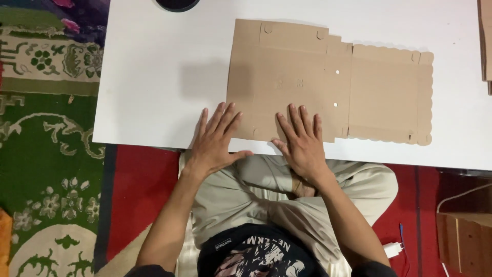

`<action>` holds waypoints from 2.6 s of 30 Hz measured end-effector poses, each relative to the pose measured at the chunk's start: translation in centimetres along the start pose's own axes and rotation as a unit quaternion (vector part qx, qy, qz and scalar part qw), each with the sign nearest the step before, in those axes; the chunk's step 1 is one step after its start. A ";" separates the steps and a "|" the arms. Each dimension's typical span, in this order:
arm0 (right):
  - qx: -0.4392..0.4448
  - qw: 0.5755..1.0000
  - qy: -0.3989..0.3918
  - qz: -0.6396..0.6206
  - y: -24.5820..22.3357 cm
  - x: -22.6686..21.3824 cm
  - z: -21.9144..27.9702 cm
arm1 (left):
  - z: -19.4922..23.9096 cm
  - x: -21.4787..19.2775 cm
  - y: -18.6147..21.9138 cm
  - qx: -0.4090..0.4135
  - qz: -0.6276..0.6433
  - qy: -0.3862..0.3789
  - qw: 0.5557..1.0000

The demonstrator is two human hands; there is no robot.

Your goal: The person sits on the floor and assembles a flat cardboard piece by folding its flaps and pressing them into place. They repeatedly smooth the folded edges with their hands to secure the shape.

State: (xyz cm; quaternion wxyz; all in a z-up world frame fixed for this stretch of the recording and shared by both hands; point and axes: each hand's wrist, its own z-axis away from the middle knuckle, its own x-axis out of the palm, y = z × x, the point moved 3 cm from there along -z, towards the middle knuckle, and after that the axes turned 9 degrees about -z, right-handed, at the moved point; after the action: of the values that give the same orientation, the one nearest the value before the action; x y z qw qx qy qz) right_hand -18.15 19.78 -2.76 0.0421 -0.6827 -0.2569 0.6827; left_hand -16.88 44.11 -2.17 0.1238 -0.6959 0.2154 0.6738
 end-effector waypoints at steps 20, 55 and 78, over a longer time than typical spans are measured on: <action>0.045 0.999 0.001 0.016 3.5 -3.4 4.9 | 0.1 1.8 6.7 0.100 -0.040 0.034 0.994; -0.050 0.998 0.031 -0.021 -0.5 -0.6 1.8 | -1.5 2.3 4.0 0.114 0.015 0.105 0.988; -0.032 0.997 0.047 -0.060 -0.6 -0.7 1.4 | -2.0 2.8 3.9 0.068 0.093 0.147 0.982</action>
State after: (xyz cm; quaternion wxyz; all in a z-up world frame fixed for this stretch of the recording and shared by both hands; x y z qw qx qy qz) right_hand -19.61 19.57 -1.96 0.0728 -0.6982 -0.3172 0.6376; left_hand -16.93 39.37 -4.32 0.0745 -0.7544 0.3406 0.5562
